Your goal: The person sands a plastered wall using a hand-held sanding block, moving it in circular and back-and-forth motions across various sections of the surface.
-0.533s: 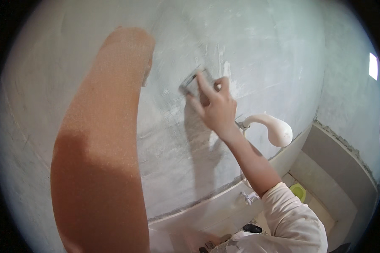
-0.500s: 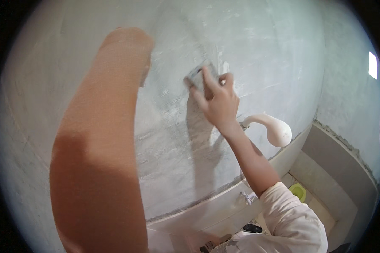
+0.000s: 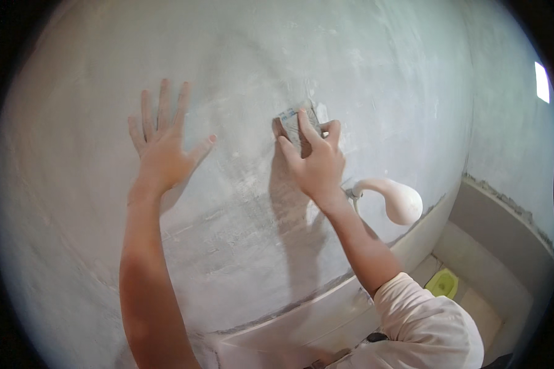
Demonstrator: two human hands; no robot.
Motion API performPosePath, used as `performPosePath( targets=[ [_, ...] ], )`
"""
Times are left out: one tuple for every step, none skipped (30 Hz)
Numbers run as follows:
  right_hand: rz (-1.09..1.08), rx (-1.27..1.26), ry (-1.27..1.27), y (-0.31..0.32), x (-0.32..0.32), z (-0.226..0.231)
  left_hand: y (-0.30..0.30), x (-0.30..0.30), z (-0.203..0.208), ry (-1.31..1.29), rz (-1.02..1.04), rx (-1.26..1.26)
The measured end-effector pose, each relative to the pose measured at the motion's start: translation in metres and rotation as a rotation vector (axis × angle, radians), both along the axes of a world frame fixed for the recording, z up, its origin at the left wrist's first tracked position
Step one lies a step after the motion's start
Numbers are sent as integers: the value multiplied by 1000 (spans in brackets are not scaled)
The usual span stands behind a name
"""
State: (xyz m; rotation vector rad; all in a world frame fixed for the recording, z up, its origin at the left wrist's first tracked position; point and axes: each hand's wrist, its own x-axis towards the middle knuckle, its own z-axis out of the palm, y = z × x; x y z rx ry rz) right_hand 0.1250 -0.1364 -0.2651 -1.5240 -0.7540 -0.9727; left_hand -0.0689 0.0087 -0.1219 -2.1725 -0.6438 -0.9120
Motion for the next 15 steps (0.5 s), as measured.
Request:
performPosePath(
  targets=[
    [25, 12, 56, 9, -12, -4, 8, -1, -2, 21, 2, -8],
    [49, 24, 112, 16, -23, -9, 15, 0, -1, 25, -12, 29],
    [142, -26, 89, 21, -33, -19, 23, 1, -7, 11, -27, 51],
    [139, -35, 84, 22, -35, -31, 21, 0, -7, 5, -29, 42],
    [154, -118, -130, 28, -33, -47, 18, -3, -6, 18, -39, 9],
    [172, -184, -344, 31, -35, -46, 15, -5, -1, 32, -44, -8],
    [156, -192, -373, 25, -26, -43, 13, -5, -1, 29, -40, -2],
    [159, -185, -376, 21, -17, -39, 11, -6, -3, 21, -50, -4],
    [118, -110, -281, 16, -10, -28, 9, -5, -2, 12, -63, 1],
    [85, -38, -189, 13, -5, -18, 10, -6, -2, 5, -55, 9],
    [91, 40, -103, 15, -3, -9, 10, -6, -2, -1, -65, 11],
    [87, 34, -110, 15, -6, -6, 12, -4, -5, -8, -89, -1],
    [83, 91, -47, 18, -13, -4, 13, -2, -6, -15, -93, -5],
    [78, 148, 15, 21, -21, -5, 14, 1, -6, -19, -100, -1],
    [87, 57, -35, 28, -32, -14, 13, -3, -6, -20, -93, 7]
  ],
)
